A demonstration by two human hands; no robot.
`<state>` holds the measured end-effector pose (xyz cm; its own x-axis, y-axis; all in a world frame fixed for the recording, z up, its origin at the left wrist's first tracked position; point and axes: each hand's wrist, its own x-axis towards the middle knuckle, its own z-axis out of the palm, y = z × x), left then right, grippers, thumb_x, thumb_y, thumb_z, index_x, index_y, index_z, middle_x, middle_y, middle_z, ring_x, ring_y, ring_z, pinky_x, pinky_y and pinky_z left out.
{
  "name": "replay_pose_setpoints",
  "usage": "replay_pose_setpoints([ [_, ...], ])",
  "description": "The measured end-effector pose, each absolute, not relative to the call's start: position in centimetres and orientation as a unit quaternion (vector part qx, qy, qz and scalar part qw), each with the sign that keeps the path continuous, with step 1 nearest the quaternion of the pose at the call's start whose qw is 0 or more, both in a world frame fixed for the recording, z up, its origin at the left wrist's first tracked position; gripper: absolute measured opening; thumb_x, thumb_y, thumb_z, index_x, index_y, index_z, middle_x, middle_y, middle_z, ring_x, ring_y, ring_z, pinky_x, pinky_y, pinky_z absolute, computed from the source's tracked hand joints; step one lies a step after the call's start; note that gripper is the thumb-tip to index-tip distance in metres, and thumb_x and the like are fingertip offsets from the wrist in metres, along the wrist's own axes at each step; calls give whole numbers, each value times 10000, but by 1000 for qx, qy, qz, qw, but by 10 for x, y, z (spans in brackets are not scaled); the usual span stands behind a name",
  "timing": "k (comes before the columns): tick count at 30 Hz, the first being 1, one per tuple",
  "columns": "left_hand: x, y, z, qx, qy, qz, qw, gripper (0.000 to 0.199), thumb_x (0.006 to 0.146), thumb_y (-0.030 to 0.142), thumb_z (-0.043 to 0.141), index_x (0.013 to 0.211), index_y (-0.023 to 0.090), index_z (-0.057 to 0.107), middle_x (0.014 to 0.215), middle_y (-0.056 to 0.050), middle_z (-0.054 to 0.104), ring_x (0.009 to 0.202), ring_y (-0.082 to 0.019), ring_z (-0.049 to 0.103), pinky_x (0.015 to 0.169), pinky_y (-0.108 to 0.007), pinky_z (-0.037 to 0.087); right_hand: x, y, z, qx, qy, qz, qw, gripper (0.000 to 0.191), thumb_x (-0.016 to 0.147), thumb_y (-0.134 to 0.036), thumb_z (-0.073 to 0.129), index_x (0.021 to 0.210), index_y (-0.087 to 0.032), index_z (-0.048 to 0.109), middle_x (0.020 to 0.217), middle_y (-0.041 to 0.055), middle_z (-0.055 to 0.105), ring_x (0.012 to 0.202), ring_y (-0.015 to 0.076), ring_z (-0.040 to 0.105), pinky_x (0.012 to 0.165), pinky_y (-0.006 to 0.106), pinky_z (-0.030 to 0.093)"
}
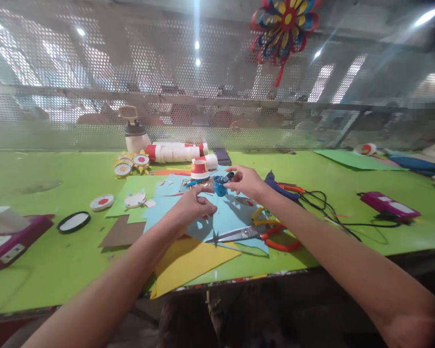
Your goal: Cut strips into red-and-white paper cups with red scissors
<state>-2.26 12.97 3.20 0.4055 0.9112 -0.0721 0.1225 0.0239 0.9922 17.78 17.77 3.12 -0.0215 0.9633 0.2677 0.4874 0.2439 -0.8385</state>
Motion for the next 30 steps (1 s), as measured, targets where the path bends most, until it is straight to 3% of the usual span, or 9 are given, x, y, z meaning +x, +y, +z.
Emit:
replay_pose_setpoints([
  [3,-23,132,31,614,426,346,567,525,625,126,689,1109,141,485,577,45,607,535,-116,529,543,-259,423,173,186,27,-540,-666,268,440,265,668,-184,711,924,-141,660,528,-53,546,453,99,531,410,200,413],
  [6,-22,135,29,625,442,353,539,427,625,98,670,1001,160,478,562,48,612,489,-100,505,527,-252,422,170,188,27,-534,-665,253,456,155,693,-229,685,816,-139,655,543,-36,551,450,97,520,429,212,408],
  [14,-22,141,24,680,445,317,489,111,611,98,636,644,168,556,491,41,561,471,-98,503,522,-241,403,173,181,43,-499,-646,182,548,189,750,-343,642,753,-159,604,561,-28,540,494,106,516,471,232,412],
  [20,-27,137,28,711,408,237,521,42,607,141,677,638,165,691,554,7,640,525,-115,539,579,-254,421,182,164,62,-461,-608,155,627,215,803,-397,596,798,-191,536,612,-18,554,497,107,530,449,239,429],
  [26,-26,127,32,697,397,200,563,71,615,195,704,673,200,743,613,-5,693,543,-125,558,547,-238,419,186,146,69,-434,-530,246,686,217,782,-407,599,790,-227,478,591,-40,523,442,100,490,407,248,409],
  [30,-31,115,50,735,412,223,490,97,673,235,668,626,193,743,531,11,636,488,-109,496,495,-216,376,186,137,75,-391,-489,342,700,222,787,-372,587,713,-233,430,528,-67,453,390,82,412,366,233,331],
])
